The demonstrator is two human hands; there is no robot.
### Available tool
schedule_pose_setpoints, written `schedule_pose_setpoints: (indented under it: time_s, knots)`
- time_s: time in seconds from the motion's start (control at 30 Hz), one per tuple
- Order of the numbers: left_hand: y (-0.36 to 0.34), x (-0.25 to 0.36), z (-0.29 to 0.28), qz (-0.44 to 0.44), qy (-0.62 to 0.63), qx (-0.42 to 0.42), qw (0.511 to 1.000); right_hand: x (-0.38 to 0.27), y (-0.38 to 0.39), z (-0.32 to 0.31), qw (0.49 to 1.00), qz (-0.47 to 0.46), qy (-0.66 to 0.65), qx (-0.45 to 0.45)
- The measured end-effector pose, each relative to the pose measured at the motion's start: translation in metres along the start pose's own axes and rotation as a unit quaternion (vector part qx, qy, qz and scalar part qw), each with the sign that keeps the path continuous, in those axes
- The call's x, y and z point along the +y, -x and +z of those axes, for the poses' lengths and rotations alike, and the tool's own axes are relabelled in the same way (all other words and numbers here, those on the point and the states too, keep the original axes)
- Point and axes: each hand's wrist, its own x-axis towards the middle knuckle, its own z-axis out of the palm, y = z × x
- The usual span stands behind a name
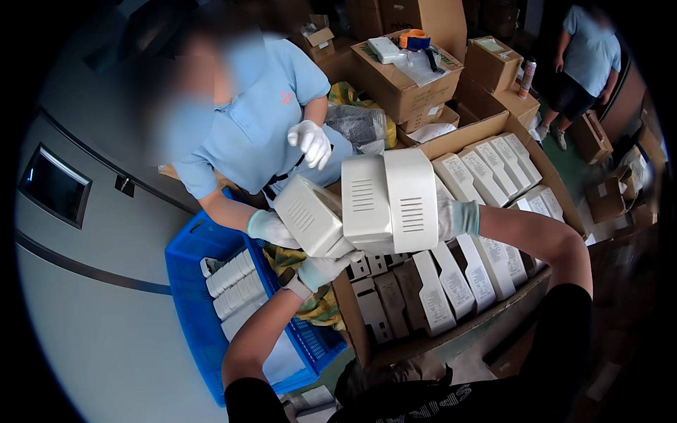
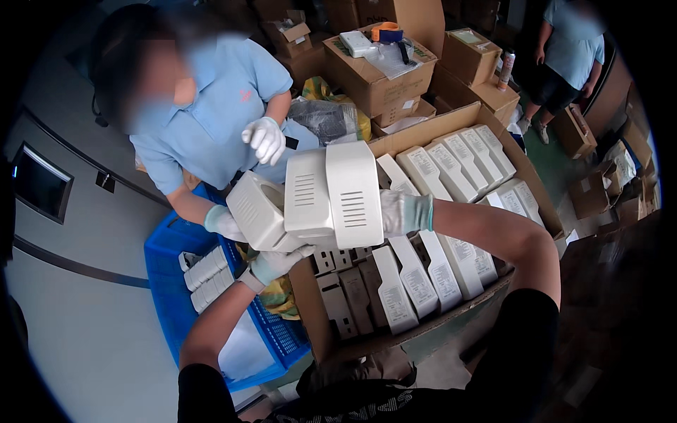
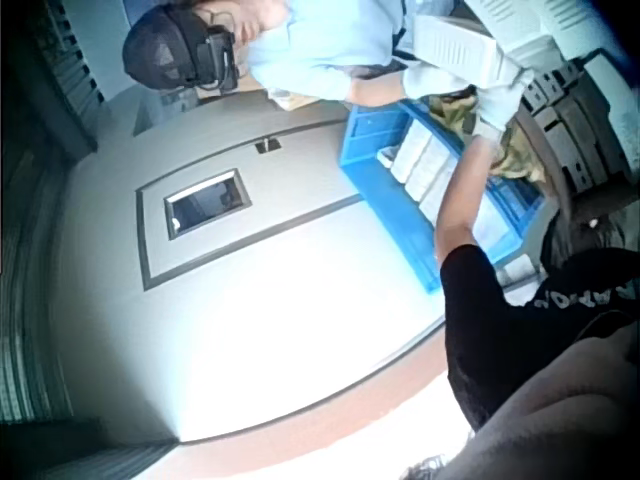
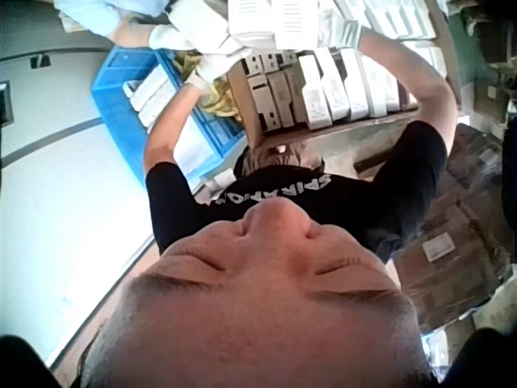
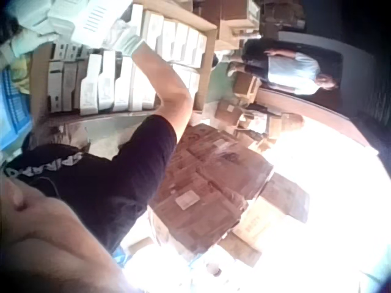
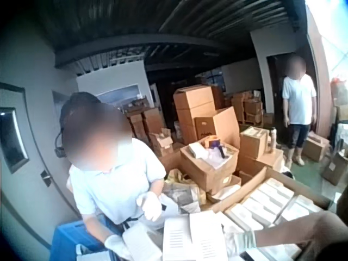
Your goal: The person transfers white plastic parts from a blue basket into a cardboard box, arranging them in rows. The person also places a white foam sheet into the box and continues to organize the parts.
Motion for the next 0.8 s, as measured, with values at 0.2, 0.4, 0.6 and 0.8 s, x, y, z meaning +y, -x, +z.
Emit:
schedule_pose_setpoints:
  time_s: [0.2, 0.4, 0.6, 0.8]
  knots:
    - [-0.018, -0.043, 0.055, 0.031, -0.143, -0.098, 0.984, 0.049, 0.056, 0.076, 0.987, -0.03, 0.127, -0.098]
    - [-0.021, -0.049, 0.064, -0.161, -0.235, -0.407, 0.868, 0.064, 0.111, 0.09, 0.935, 0.17, -0.019, -0.309]
    - [-0.034, -0.042, 0.042, -0.472, 0.615, 0.063, 0.628, 0.031, 0.104, 0.054, 0.509, 0.606, -0.583, 0.185]
    - [-0.105, -0.008, 0.062, -0.472, 0.605, 0.086, 0.635, 0.032, 0.074, 0.087, 0.652, 0.709, -0.268, -0.004]
